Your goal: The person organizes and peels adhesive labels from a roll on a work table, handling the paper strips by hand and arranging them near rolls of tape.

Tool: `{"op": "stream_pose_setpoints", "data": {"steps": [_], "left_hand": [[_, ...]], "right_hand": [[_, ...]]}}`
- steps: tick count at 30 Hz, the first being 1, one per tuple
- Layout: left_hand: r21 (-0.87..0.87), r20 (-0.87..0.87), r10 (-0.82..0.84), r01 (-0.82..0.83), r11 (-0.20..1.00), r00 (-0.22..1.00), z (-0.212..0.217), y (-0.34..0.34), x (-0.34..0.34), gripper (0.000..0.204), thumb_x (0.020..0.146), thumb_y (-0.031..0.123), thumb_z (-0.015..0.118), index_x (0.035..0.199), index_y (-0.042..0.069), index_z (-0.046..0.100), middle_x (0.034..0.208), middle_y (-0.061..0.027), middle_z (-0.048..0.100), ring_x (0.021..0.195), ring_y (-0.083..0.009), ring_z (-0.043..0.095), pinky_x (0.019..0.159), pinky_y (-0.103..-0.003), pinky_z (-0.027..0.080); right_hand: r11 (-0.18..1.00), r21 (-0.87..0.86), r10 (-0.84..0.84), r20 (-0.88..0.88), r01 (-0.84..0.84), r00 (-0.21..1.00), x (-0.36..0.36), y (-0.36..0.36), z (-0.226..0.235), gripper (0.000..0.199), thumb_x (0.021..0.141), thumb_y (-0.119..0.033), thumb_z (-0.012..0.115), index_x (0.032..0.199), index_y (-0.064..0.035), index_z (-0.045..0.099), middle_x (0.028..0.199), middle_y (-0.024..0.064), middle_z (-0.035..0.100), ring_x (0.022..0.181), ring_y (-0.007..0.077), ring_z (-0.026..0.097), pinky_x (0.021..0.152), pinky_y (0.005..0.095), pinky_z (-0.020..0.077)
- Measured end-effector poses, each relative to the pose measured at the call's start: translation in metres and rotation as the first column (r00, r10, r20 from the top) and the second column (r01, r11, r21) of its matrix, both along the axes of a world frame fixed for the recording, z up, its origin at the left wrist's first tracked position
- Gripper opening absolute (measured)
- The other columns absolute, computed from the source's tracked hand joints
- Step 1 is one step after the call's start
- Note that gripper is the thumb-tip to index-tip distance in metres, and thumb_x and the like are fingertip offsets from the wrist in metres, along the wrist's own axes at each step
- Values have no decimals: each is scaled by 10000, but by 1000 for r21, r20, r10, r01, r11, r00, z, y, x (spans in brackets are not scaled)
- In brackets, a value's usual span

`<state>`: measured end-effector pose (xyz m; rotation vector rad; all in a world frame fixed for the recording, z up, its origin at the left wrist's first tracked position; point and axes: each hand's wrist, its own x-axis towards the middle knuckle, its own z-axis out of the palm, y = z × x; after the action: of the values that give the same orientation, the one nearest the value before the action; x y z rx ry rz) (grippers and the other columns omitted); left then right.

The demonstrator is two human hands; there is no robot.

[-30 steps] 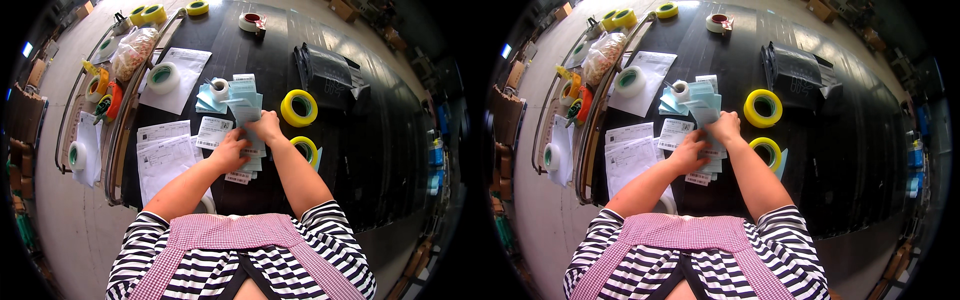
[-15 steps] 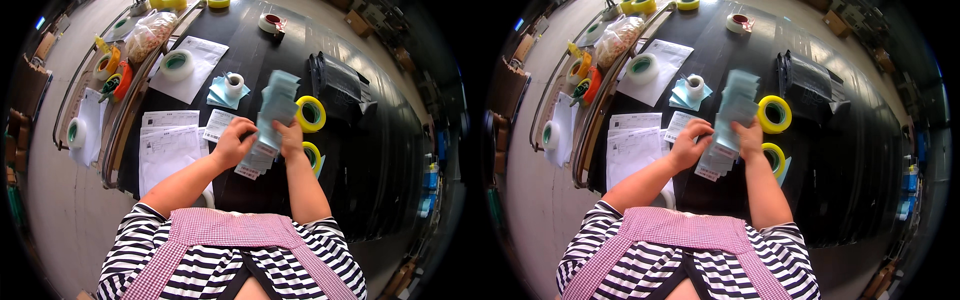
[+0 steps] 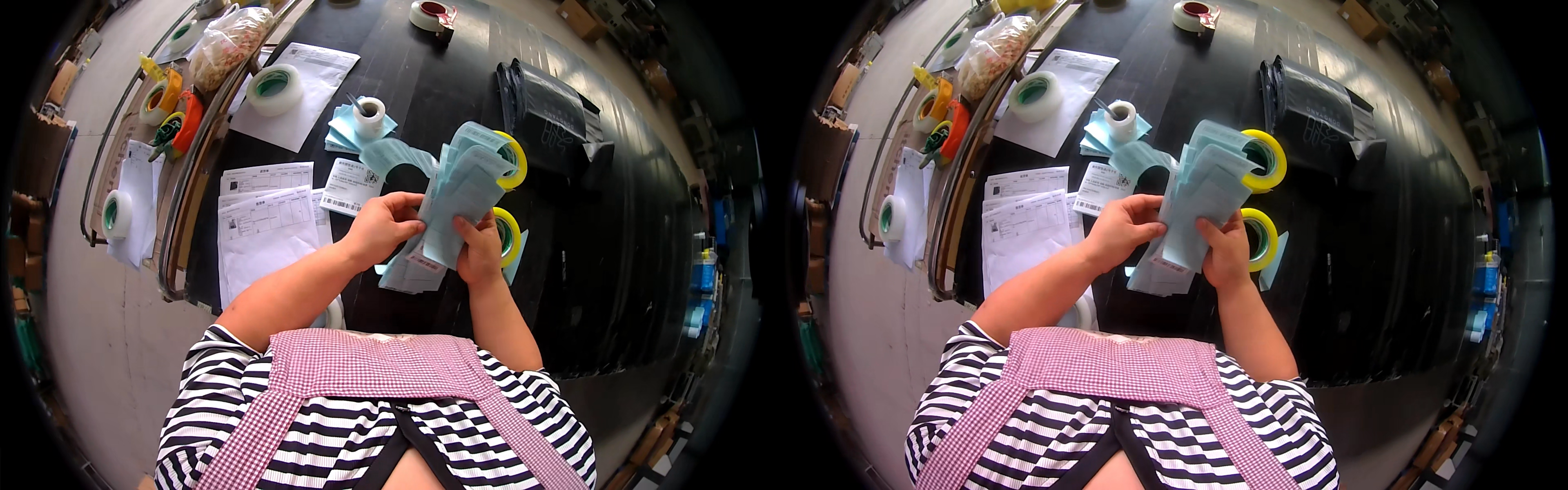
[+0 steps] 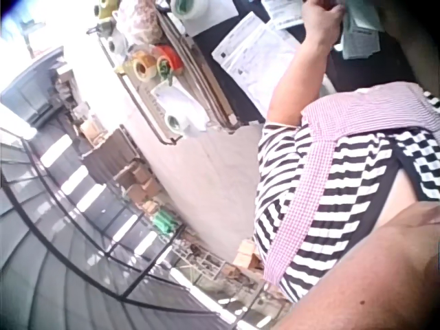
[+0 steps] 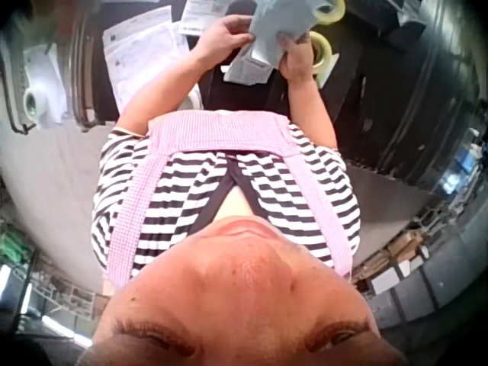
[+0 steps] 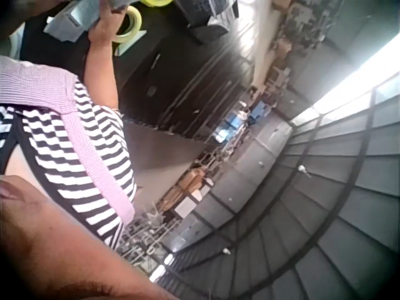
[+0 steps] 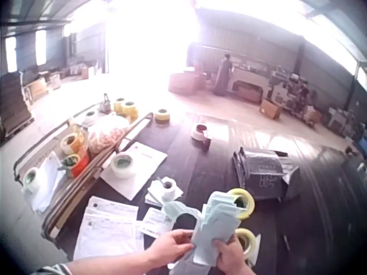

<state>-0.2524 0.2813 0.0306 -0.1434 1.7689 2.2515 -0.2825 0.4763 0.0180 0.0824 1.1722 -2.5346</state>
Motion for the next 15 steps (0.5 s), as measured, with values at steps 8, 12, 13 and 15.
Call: {"op": "stream_pose_setpoints", "data": {"steps": [8,12,13,15], "left_hand": [[-32,142,-22,27,999,990,-6,13,22,348,801,-18,725,1119,-10,585,1010,-56,668,881,-116,631,777,-252,510],[21,195,-27,23,1000,980,-19,6,27,359,804,-9,732,1131,-2,585,1043,-62,665,923,-142,634,843,-290,515],[90,193,-9,-9,996,981,-20,2,27,355,811,-9,726,1136,-1,586,1052,-68,668,935,-149,639,857,-299,518],[179,184,-6,-27,984,983,-18,-11,26,335,837,-5,702,1153,5,592,1083,-84,674,968,-167,648,884,-321,524]], "right_hand": [[994,109,-21,-1,21,1000,42,14,-12,403,863,57,627,1241,-40,528,1204,96,622,1116,228,596,1003,376,452],[982,182,-43,-11,45,999,45,18,-13,380,868,66,602,1233,-6,528,1186,113,632,1097,228,603,988,364,453],[975,216,-63,4,60,998,45,21,-12,386,869,61,605,1241,-6,526,1188,111,631,1095,229,603,982,364,457],[971,238,-33,32,24,999,45,31,-12,426,879,58,595,1288,-29,517,1233,84,623,1126,216,589,1013,367,431]]}}
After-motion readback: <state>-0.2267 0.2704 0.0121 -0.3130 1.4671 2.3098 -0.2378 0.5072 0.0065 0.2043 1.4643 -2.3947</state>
